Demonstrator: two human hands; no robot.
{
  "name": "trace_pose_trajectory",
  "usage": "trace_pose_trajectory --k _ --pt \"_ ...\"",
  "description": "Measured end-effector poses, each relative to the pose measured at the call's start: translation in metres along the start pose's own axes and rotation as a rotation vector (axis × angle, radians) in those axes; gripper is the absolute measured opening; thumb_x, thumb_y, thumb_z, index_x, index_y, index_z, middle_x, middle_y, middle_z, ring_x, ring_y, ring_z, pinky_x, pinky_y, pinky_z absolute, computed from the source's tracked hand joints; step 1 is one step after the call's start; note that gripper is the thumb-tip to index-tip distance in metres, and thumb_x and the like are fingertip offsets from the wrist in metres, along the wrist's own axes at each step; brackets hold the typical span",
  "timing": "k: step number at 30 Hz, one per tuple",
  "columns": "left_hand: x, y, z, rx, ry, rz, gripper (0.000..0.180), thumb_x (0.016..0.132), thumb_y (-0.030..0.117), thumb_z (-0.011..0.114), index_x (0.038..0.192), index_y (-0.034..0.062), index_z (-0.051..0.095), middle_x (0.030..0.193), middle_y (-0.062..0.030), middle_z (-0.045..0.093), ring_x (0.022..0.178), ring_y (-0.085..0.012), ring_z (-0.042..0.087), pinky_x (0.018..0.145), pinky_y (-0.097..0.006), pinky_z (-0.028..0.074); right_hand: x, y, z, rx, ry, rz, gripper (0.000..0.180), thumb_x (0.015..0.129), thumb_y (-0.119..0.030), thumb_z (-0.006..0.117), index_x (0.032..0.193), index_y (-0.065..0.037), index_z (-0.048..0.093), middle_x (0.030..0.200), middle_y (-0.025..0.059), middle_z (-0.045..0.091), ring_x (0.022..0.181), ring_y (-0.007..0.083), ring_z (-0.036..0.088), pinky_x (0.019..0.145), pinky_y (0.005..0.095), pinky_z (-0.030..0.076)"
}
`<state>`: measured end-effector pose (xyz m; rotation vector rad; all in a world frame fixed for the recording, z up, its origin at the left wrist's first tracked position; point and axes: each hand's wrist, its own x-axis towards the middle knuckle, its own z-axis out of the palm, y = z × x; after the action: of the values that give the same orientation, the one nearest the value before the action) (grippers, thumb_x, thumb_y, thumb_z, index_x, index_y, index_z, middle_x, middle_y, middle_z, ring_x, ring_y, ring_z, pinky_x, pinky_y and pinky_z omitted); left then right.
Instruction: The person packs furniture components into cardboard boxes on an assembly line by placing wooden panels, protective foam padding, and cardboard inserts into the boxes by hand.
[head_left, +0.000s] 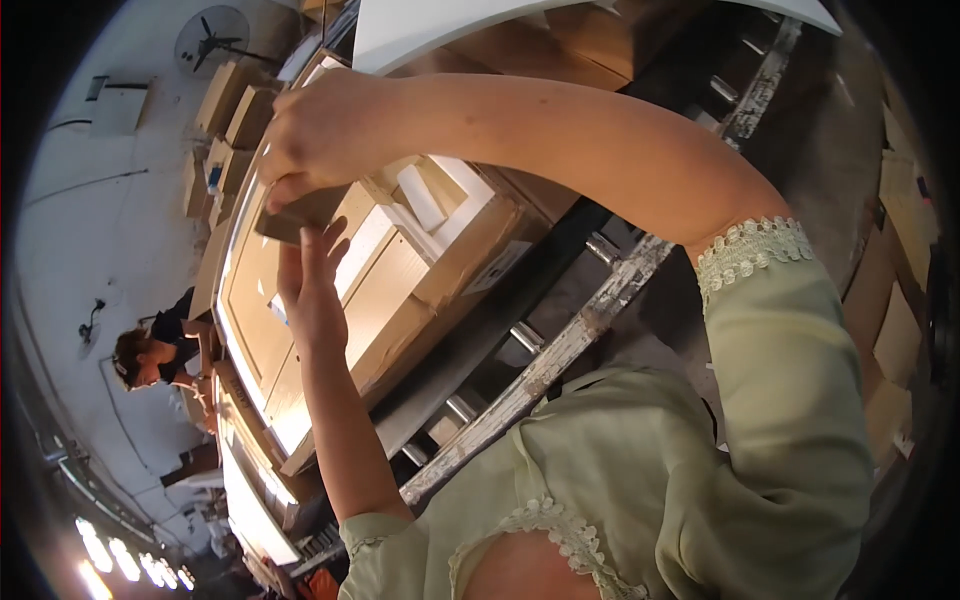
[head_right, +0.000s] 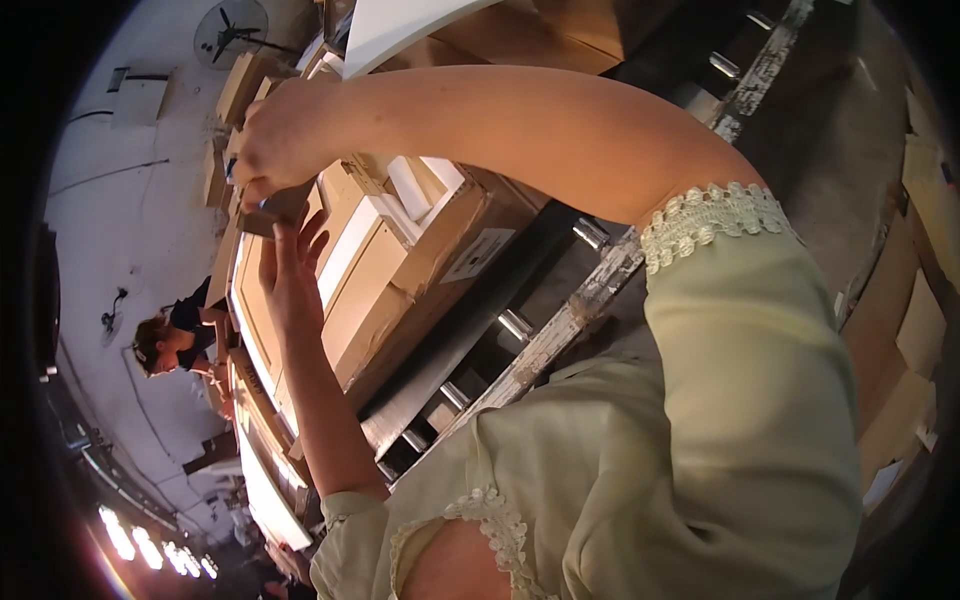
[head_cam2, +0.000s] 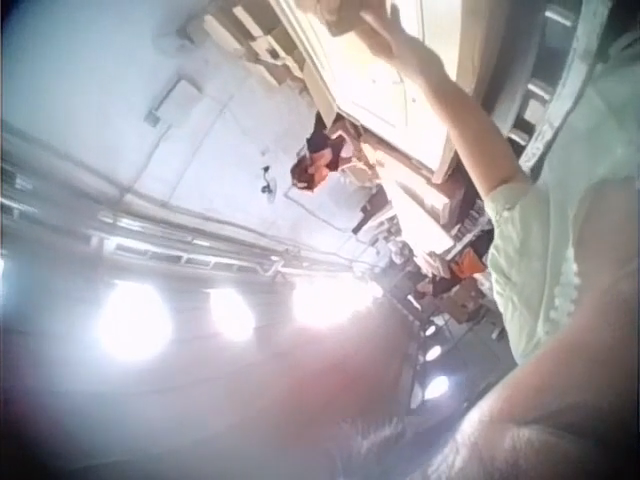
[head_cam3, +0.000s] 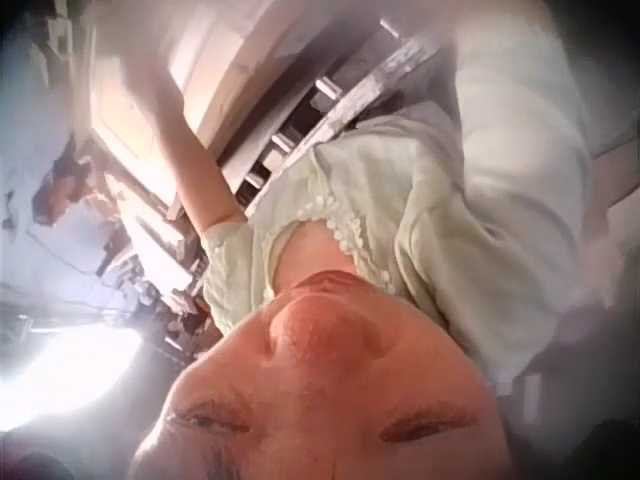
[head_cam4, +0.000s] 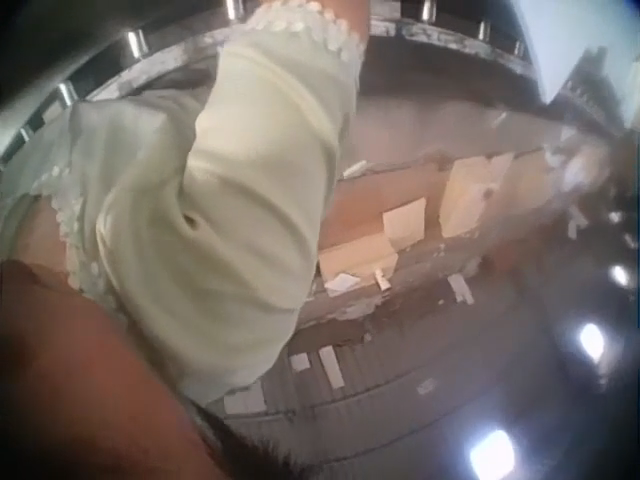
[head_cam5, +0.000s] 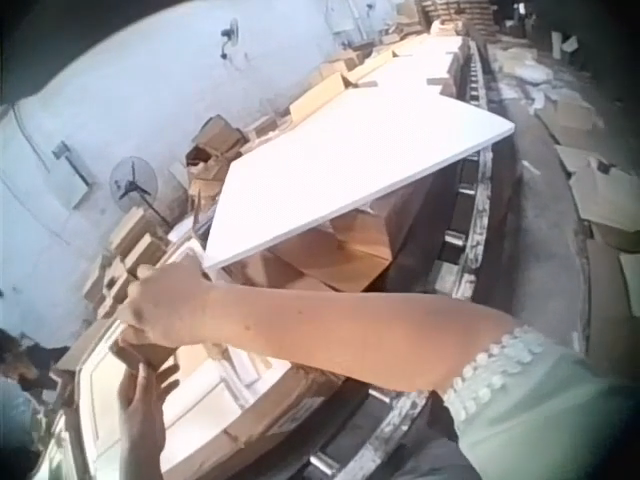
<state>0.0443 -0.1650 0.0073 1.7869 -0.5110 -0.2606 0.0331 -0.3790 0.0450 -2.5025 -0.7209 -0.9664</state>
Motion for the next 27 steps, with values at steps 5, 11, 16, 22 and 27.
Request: trace_pose_trajectory --k 5,11,16,22,27 --pt "0.001 -0.003 -0.004 0.002 0.066 -0.017 0.052 0.099 0.034 0.049 0.139 0.0021 0.037 0.130 -0.0112 0.053 0.118 -0.0279 0.056 0.098 -0.042 0.044 0.007 0.012 -0.003 0.133 -0.142 0.041 0.040 0.090 -0.049 0.052 0.082 -0.013 0.067 0.081 0.0044 0.065 0.088 0.0246 0.062 0.066 0.0393 0.054" --pt "-0.015 -0.020 -0.009 0.065 0.076 -0.043 0.051 0.099 0.030 0.050 0.140 0.0015 0.038 0.135 -0.0091 0.049 0.122 -0.0208 0.050 0.103 -0.045 0.042 -0.012 0.005 0.022 0.094 -0.021 -0.045 0.040 0.090 -0.047 0.053 0.080 -0.012 0.068 0.078 0.0055 0.065 0.086 0.0262 0.063 0.064 0.0381 0.054" --pt "-0.018 -0.020 -0.014 0.156 0.117 -0.066 0.044 0.100 0.028 0.048 0.137 0.0052 0.041 0.129 -0.0103 0.056 0.121 -0.0272 0.055 0.097 -0.043 0.043 -0.003 -0.003 0.028 0.107 -0.094 -0.068 0.042 0.090 -0.049 0.052 0.082 -0.012 0.069 0.081 0.0053 0.065 0.087 0.0242 0.062 0.064 0.0372 0.054" --pt "-0.050 -0.059 -0.020 0.409 -0.103 -0.109 0.029 0.089 0.013 0.064 0.116 0.0046 0.058 0.103 -0.0095 0.065 0.100 -0.0186 0.060 0.078 -0.038 0.052 -0.067 -0.032 0.079 -0.014 -0.035 -0.155 0.029 0.081 -0.041 0.065 0.092 -0.014 0.065 0.095 0.0032 0.061 0.095 0.0226 0.057 0.074 0.0369 0.053" --pt "-0.060 -0.094 -0.036 0.681 -0.200 0.185 0.031 0.083 0.019 0.071 0.107 0.0030 0.061 0.102 -0.0152 0.065 0.097 -0.0261 0.061 0.082 -0.036 0.049 -0.085 -0.065 0.095 0.045 -0.221 -0.095 0.031 0.075 -0.027 0.072 0.098 -0.009 0.063 0.103 0.0069 0.057 0.105 0.0278 0.052 0.085 0.0374 0.048"
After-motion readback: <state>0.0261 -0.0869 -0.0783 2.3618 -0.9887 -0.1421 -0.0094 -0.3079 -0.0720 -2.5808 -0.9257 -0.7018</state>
